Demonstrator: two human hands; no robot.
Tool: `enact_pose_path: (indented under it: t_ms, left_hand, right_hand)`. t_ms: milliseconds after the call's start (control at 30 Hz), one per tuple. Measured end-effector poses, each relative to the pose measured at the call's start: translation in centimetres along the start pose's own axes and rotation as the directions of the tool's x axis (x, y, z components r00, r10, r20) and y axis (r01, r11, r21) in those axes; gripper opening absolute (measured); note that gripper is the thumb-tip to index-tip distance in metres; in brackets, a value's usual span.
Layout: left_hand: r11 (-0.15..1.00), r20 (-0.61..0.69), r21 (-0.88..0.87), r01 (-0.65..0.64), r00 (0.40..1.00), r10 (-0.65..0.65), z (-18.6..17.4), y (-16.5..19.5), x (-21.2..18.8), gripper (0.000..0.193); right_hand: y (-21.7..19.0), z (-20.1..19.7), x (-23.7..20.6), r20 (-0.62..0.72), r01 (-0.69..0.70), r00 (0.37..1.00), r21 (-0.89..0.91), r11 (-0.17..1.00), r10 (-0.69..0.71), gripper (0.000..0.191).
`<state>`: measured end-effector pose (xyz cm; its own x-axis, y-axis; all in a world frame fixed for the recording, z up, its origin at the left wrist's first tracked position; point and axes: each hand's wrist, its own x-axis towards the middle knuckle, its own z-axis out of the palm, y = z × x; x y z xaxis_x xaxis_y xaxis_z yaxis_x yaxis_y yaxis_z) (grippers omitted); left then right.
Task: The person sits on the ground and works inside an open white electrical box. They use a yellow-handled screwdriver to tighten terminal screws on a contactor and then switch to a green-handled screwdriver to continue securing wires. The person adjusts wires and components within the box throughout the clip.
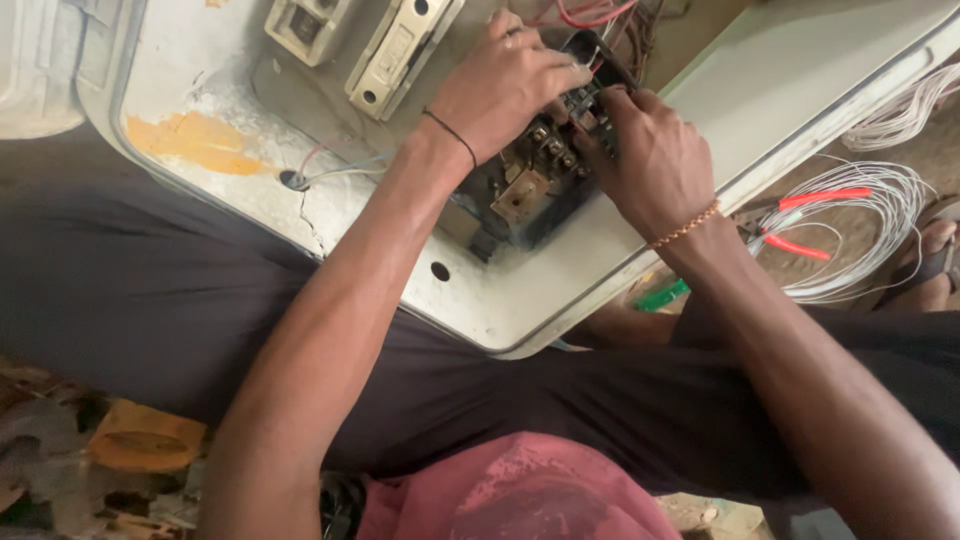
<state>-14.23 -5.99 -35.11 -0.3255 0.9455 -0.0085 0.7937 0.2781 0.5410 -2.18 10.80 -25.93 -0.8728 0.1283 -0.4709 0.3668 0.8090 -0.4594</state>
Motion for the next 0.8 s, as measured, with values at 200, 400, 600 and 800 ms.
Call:
enact_pose_path:
  t_ms: [200, 400, 600, 800]
  left_hand:
    - [0.948, -0.098, -0.317, 0.042, 0.992, -0.077, -1.9, 0.2, 0.2, 0.036]
    - [0.943, -0.108, -0.276, 0.186, 0.969, -0.223, -4.5, 0.9, -0.5, 0.023]
    - [0.945, -0.042, -0.192, 0.263, 0.960, -0.276, -3.6, 0.9, 0.1, 0.017]
    - [0.922, 0.135, -0.133, 0.363, 0.929, -0.345, -2.5, 0.2, 0.8, 0.026]
  right_hand:
    - [0.0, 0.5, -0.3, -0.007, 0.010, 1.000, -0.010, 1.000, -0.010, 0.030]
    - [0.0, 0.5, -0.2, 0.004, 0.022, 1.000, -0.071, 0.997, -0.022, 0.033]
    - [0.0, 0.2, -0.3, -0.004, 0.038, 0.999, -0.072, 0.997, -0.038, 0.033]
    - [0.3, 0.2, 0.3, 0.033, 0.075, 0.997, -0.034, 0.997, -0.074, 0.033]
